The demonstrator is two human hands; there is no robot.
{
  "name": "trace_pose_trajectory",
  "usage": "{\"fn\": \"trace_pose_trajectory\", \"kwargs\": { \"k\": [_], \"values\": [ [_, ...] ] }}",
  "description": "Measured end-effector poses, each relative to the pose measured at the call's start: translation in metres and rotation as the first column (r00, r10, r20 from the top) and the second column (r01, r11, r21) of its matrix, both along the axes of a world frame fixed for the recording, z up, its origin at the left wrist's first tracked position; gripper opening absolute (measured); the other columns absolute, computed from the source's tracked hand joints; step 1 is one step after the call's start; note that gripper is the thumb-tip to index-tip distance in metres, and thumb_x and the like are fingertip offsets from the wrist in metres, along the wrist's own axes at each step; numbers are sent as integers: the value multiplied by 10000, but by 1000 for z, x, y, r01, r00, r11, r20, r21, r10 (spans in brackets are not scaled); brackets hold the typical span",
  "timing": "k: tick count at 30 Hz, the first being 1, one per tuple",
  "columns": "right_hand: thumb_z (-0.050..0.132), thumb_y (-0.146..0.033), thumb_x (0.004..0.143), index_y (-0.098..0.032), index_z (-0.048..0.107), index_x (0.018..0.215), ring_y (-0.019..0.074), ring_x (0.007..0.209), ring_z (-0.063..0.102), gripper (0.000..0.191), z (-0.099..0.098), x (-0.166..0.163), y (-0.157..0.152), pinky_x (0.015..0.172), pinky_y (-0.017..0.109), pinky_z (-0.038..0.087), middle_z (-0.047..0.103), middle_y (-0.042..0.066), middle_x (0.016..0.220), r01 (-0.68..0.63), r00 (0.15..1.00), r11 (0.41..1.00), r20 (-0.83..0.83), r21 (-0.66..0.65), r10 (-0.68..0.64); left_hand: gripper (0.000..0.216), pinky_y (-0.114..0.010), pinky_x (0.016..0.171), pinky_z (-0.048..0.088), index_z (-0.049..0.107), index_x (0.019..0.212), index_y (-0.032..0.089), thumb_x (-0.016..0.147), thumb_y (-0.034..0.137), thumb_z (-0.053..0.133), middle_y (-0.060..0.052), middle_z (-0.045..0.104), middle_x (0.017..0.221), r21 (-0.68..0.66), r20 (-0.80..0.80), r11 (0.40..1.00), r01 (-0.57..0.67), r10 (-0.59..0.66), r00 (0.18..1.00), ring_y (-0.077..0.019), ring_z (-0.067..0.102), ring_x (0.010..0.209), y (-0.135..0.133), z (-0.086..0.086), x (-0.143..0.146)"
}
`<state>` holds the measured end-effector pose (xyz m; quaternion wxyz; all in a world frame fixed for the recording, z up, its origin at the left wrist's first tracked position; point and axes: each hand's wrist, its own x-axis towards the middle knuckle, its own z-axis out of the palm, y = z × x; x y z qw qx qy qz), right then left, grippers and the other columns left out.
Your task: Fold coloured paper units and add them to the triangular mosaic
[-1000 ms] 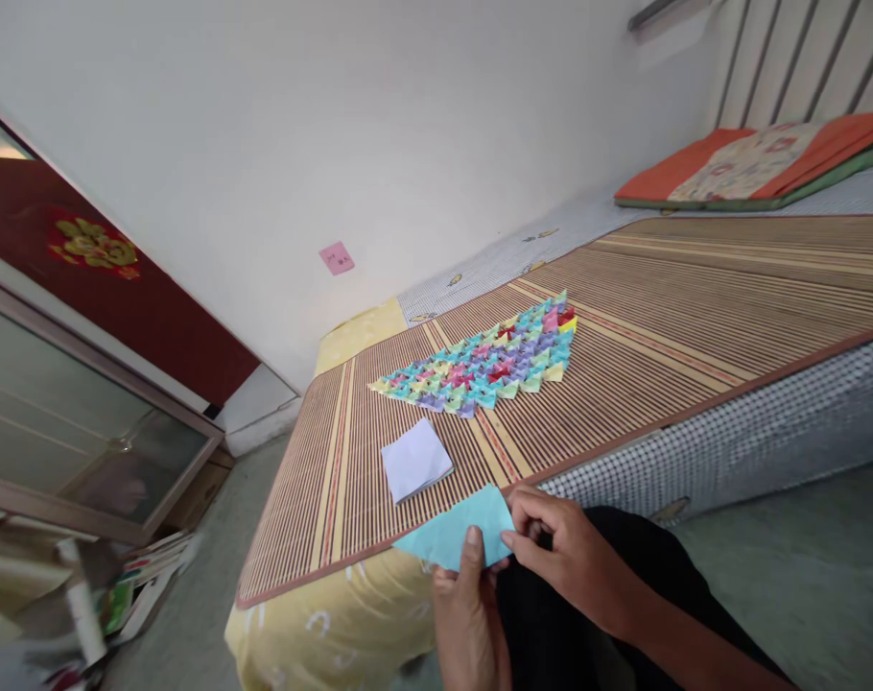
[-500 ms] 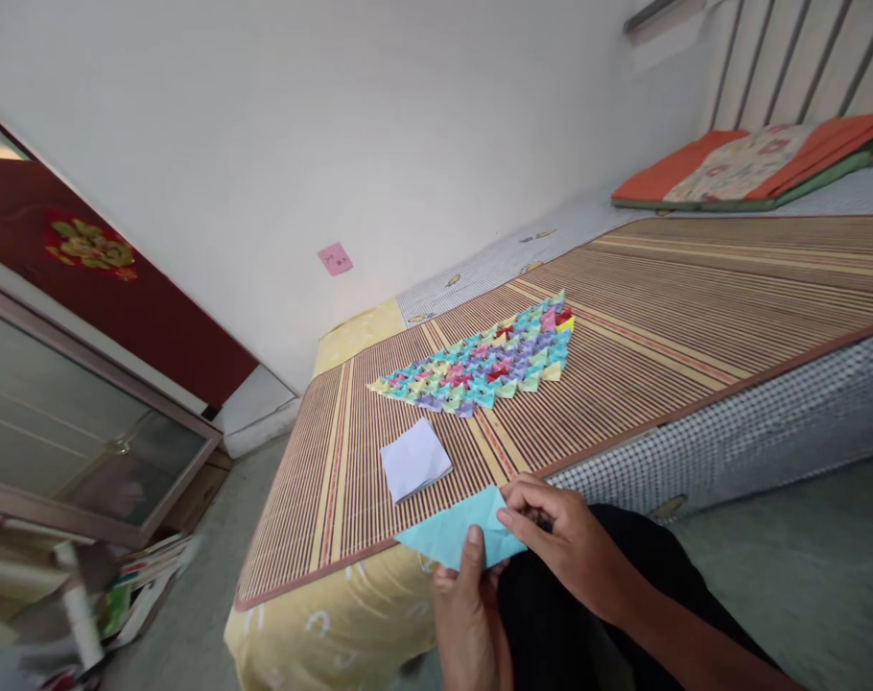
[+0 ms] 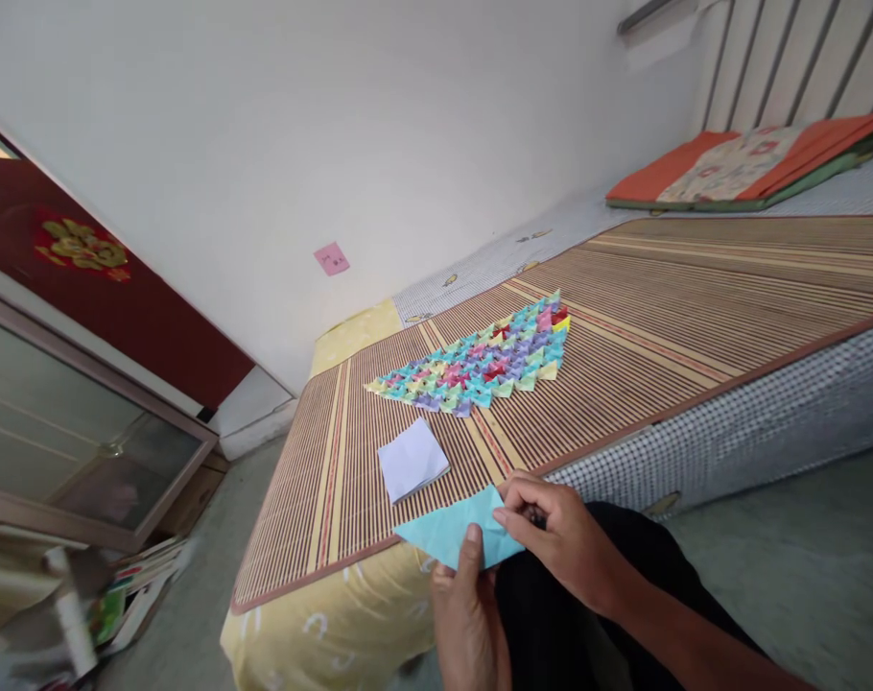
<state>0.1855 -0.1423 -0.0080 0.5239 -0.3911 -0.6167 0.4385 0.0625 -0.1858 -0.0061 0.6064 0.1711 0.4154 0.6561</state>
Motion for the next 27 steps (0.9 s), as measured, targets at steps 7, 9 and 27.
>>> {"fn": "trace_pose_trajectory", "kwargs": {
  "k": [7, 9, 27],
  "values": [
    [576, -217, 881, -210, 459, 662, 155, 689, 489, 249, -3, -3, -4, 677, 296, 396, 498, -14, 730, 5, 1000, 1000, 9, 4, -5, 413, -464, 1024, 506, 720, 1108, 125, 735, 234, 862, -108, 775, 1033, 41, -42, 997, -61, 63, 997, -276, 730, 987, 3, -7, 2],
    [577, -211, 876, -210, 451, 658, 153, 682, 484, 251, -4, -4, -4, 673, 296, 395, 491, -15, 730, 4, 1000, 1000, 14, 3, -4, 409, -472, 1025, 504, 718, 1106, 121, 736, 228, 857, -104, 774, 1021, 32, -44, 997, -68, 70, 997, -278, 729, 983, 4, -8, 2],
    [773, -413, 764, -177, 582, 790, 126, 632, 464, 305, -12, 0, 5, 590, 254, 382, 491, -42, 666, -182, 959, 943, -260, -280, 108, 473, -432, 991, 520, 706, 1118, 137, 691, 243, 881, -103, 765, 1015, -1, -46, 1000, -8, 8, 999, -296, 721, 1027, 1, -5, 2]
  ]
}}
